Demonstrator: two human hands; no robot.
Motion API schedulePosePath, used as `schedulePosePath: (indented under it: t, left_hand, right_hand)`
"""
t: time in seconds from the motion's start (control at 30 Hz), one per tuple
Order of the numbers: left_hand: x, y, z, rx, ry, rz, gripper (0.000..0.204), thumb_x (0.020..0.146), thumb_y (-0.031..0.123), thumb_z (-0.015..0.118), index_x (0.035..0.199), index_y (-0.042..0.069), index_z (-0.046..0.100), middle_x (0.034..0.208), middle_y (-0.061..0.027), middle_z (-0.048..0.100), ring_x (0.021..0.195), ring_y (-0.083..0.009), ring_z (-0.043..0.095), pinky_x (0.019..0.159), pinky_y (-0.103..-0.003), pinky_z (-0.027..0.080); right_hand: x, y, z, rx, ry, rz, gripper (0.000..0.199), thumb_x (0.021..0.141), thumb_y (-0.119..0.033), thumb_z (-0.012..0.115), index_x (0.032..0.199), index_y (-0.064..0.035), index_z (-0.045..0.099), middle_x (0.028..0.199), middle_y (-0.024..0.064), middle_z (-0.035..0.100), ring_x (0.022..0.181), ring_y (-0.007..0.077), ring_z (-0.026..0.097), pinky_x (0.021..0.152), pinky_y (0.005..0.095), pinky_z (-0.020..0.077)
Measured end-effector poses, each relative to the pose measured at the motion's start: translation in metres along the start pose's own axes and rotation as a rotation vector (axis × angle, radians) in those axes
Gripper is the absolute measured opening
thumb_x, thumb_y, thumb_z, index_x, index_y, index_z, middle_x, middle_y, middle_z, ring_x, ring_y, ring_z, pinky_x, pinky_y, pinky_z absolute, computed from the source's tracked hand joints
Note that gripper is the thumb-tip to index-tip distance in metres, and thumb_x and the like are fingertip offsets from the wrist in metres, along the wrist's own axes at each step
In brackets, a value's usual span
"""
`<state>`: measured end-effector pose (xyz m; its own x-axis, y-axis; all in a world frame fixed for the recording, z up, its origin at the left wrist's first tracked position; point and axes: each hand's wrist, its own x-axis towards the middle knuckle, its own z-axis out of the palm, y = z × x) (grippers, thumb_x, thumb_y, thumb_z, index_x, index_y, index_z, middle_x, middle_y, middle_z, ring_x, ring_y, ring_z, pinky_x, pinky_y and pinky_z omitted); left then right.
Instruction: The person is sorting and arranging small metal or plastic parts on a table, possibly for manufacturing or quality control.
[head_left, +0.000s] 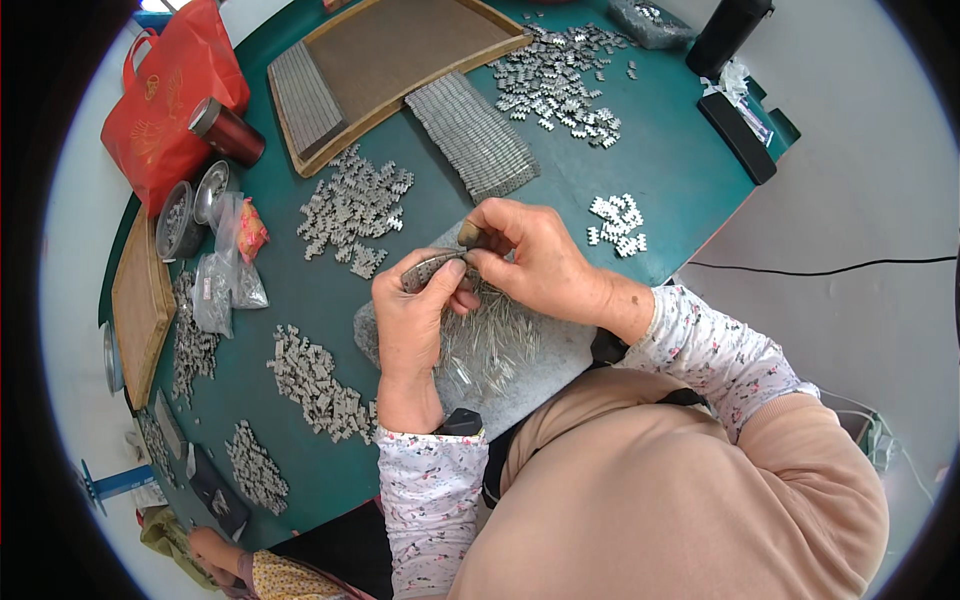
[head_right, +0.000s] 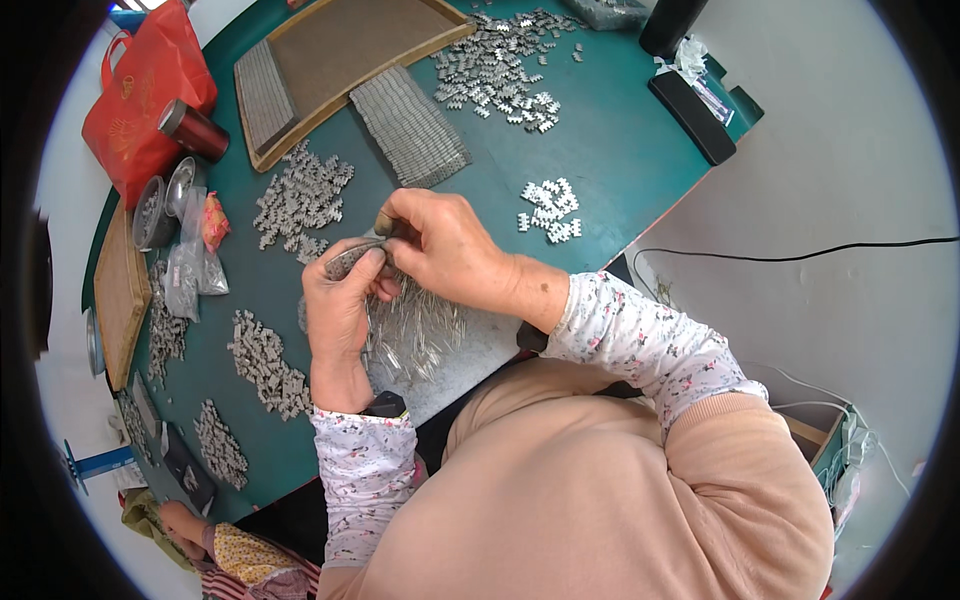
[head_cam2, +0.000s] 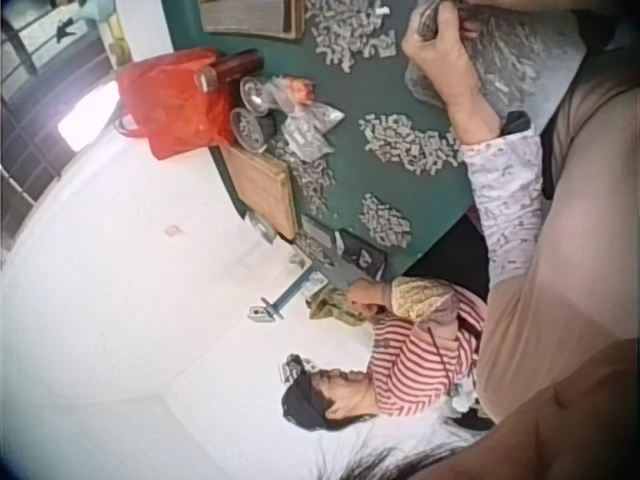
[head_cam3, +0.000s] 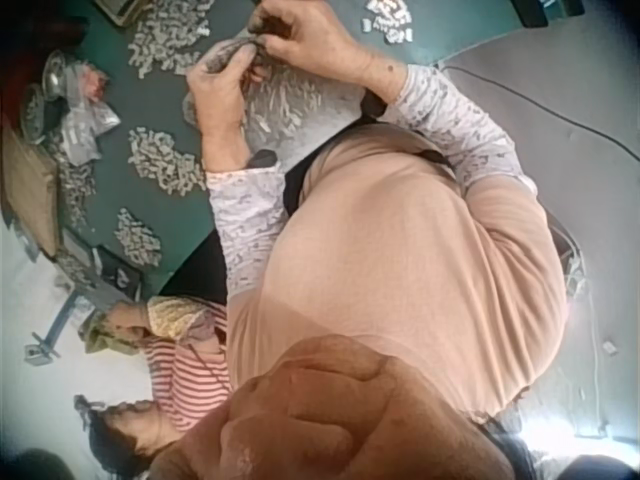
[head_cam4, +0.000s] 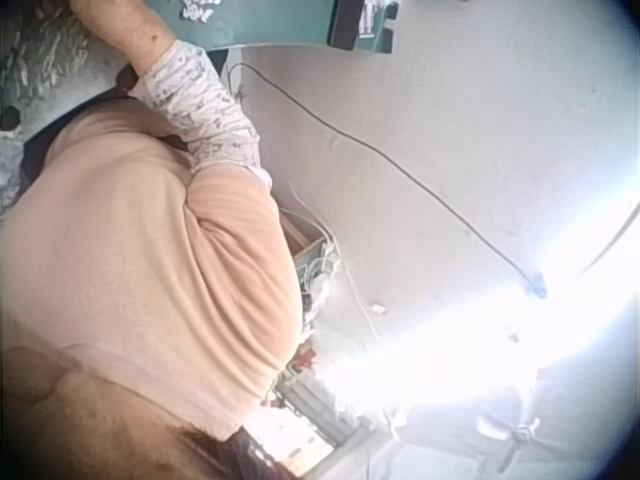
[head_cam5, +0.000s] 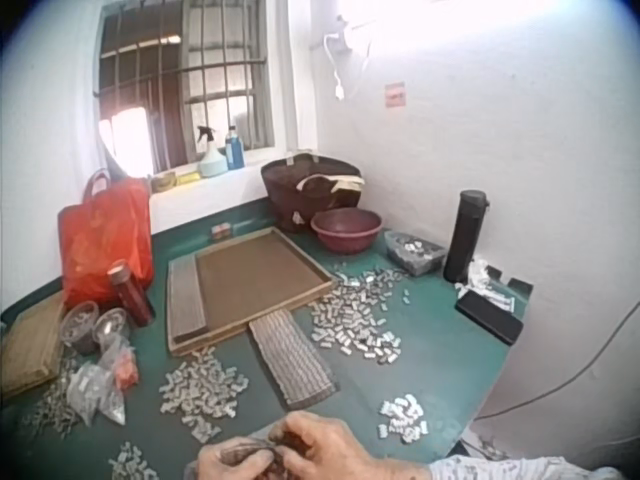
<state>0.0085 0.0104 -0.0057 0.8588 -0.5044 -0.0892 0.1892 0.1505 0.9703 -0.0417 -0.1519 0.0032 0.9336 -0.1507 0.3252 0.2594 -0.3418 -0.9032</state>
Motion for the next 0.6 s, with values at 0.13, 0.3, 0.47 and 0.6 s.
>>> schedulePosePath:
  t: [0.13, 0.3, 0.47, 0.6]
  left_hand:
    - [0.001, 0.003, -0.001, -0.014, 0.074, 0.035, 0.009, 0.087, 0.005, 0.064, 0.090, -0.004, 0.066, 0.069, -0.0070, 0.064, 0.056, -0.0126, 0.061, 0.051, -0.022, 0.048]
    - [0.002, 0.006, -0.013, -0.149, 0.195, 0.045, 0.014, 0.088, 0.009, 0.063, 0.096, -0.003, 0.062, 0.073, -0.0084, 0.063, 0.059, -0.0176, 0.063, 0.051, -0.025, 0.048]
    - [0.004, 0.007, -0.010, -0.188, 0.191, 0.015, 0.012, 0.088, 0.005, 0.062, 0.095, -0.005, 0.062, 0.076, -0.0134, 0.066, 0.061, -0.0217, 0.067, 0.053, -0.027, 0.052]
    - [0.004, 0.004, -0.012, -0.176, 0.181, 0.010, 0.012, 0.088, 0.004, 0.063, 0.096, -0.005, 0.062, 0.077, -0.0151, 0.067, 0.062, -0.0224, 0.068, 0.054, -0.027, 0.053]
  right_hand:
    - [0.005, 0.003, -0.010, 0.036, -0.048, 0.026, 0.012, 0.078, 0.000, 0.064, 0.090, 0.0022, 0.064, 0.078, 0.0145, 0.064, 0.067, 0.0240, 0.065, 0.063, 0.0332, 0.0512]
    - [0.014, 0.014, -0.026, -0.583, -0.284, -0.257, 0.012, 0.076, -0.004, 0.069, 0.087, -0.0022, 0.067, 0.084, 0.0121, 0.060, 0.079, 0.0295, 0.061, 0.069, 0.0378, 0.0512]
    - [0.014, 0.017, -0.016, -0.737, -0.398, -0.381, 0.010, 0.074, -0.008, 0.064, 0.083, -0.0033, 0.063, 0.085, 0.0111, 0.057, 0.087, 0.0296, 0.058, 0.070, 0.0396, 0.0507]
    - [0.010, 0.019, -0.011, -0.882, -0.419, -0.389, 0.012, 0.074, -0.007, 0.060, 0.084, -0.0006, 0.058, 0.086, 0.0125, 0.056, 0.087, 0.0295, 0.058, 0.070, 0.0388, 0.0511]
